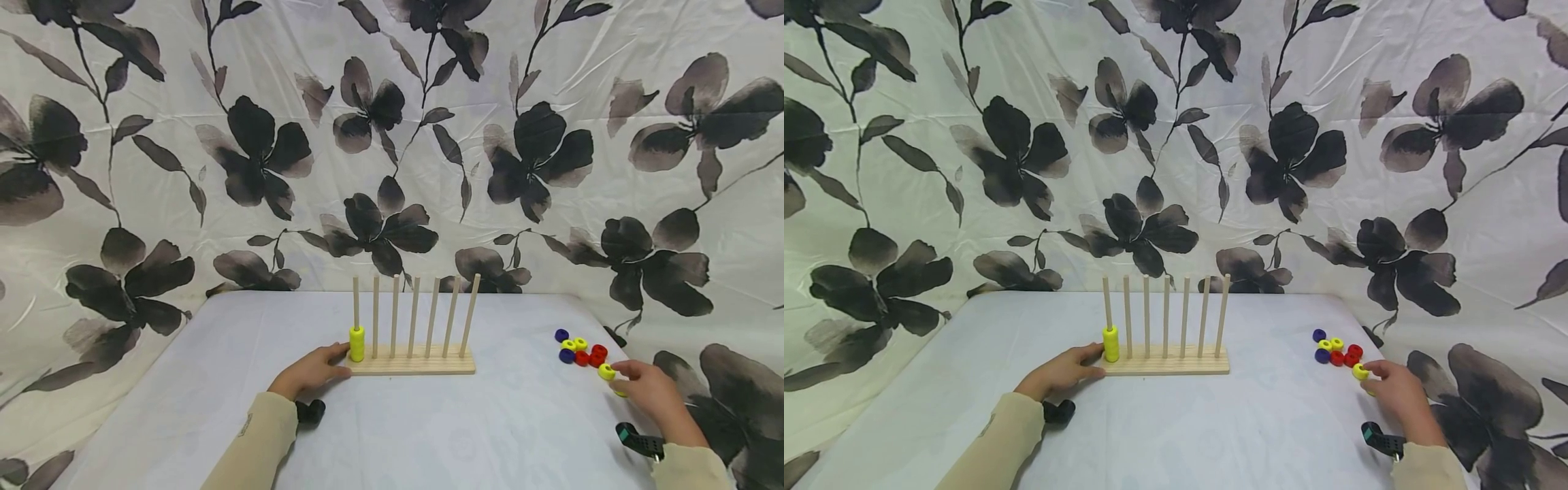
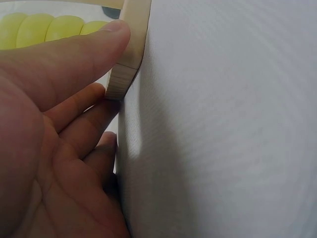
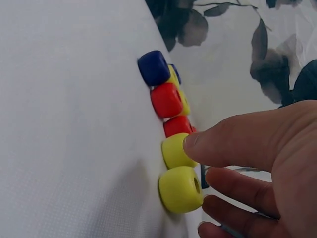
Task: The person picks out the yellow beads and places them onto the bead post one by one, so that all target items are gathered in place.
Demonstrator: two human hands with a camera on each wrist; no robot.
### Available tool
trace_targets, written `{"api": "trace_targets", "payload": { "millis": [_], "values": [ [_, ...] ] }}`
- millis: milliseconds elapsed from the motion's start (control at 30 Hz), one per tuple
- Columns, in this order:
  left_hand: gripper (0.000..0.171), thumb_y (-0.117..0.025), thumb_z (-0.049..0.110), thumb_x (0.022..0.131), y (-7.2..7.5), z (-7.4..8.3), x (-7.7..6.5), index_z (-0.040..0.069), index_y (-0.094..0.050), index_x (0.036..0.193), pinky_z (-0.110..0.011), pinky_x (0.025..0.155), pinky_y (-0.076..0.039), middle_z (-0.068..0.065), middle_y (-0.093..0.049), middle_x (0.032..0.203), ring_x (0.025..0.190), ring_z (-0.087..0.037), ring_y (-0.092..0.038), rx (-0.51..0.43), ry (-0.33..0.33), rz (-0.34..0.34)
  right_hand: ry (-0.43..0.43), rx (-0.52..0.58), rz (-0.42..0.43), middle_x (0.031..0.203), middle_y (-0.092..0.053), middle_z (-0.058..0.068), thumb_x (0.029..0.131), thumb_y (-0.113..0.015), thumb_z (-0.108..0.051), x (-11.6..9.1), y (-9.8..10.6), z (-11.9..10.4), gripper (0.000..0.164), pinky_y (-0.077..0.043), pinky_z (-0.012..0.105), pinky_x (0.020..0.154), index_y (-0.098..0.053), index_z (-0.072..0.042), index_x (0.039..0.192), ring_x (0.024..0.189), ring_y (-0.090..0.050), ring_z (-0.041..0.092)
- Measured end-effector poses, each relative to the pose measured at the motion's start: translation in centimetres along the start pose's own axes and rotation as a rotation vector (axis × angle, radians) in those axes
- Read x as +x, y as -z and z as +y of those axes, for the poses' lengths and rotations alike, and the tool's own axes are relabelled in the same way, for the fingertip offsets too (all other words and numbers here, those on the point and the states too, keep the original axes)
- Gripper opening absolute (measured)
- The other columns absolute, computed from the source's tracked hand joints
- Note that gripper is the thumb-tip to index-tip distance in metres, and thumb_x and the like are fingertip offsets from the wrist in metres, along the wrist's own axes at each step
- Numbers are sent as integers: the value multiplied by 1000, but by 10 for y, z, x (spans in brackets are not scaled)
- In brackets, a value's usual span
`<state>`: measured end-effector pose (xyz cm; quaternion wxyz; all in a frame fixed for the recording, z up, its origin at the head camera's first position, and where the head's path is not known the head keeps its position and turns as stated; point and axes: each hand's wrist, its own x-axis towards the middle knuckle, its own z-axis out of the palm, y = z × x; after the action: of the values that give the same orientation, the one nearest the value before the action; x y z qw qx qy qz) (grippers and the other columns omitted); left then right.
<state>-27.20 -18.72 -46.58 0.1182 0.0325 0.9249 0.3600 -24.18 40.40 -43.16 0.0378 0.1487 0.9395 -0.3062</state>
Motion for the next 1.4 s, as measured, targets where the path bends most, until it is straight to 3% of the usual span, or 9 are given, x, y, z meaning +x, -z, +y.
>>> {"api": "trace_targets", "payload": {
  "millis": [267, 667, 1100, 1400],
  "values": [
    [72, -70, 37, 87, 0, -2, 2, 20, -40, 149, -62, 116, -21, -10, -35, 156, 147, -38, -24, -4, -8, 0, -21, 21, 9, 122, -52, 35, 86, -70, -13, 2, -3, 7, 49, -48, 53, 80, -53, 8, 126, 104, -51, 45],
    [73, -71, 38, 86, -1, -4, 4, 20, -40, 149, -63, 116, -21, -11, -35, 156, 147, -38, -24, -15, -9, -5, -106, 25, 32, 122, -53, 33, 87, -65, -6, 0, -12, 6, 42, -46, 62, 87, -53, 9, 126, 106, -48, 46],
    [71, -71, 38, 86, 0, -2, 2, 21, -41, 148, -62, 116, -22, -12, -35, 156, 146, -38, -25, 24, -2, 8, -107, 22, 44, 120, -54, 33, 88, -66, -6, 0, -17, 5, 42, -48, 60, 85, -53, 10, 124, 103, -50, 45],
    [70, -71, 36, 86, -1, -3, 3, 21, -42, 148, -62, 116, -22, -12, -36, 156, 146, -38, -26, 22, -8, 11, -34, -6, 37, 120, -54, 34, 87, -68, -13, -4, -15, -1, 49, -50, 54, 81, -51, 10, 127, 101, -52, 43]
  ]
}}
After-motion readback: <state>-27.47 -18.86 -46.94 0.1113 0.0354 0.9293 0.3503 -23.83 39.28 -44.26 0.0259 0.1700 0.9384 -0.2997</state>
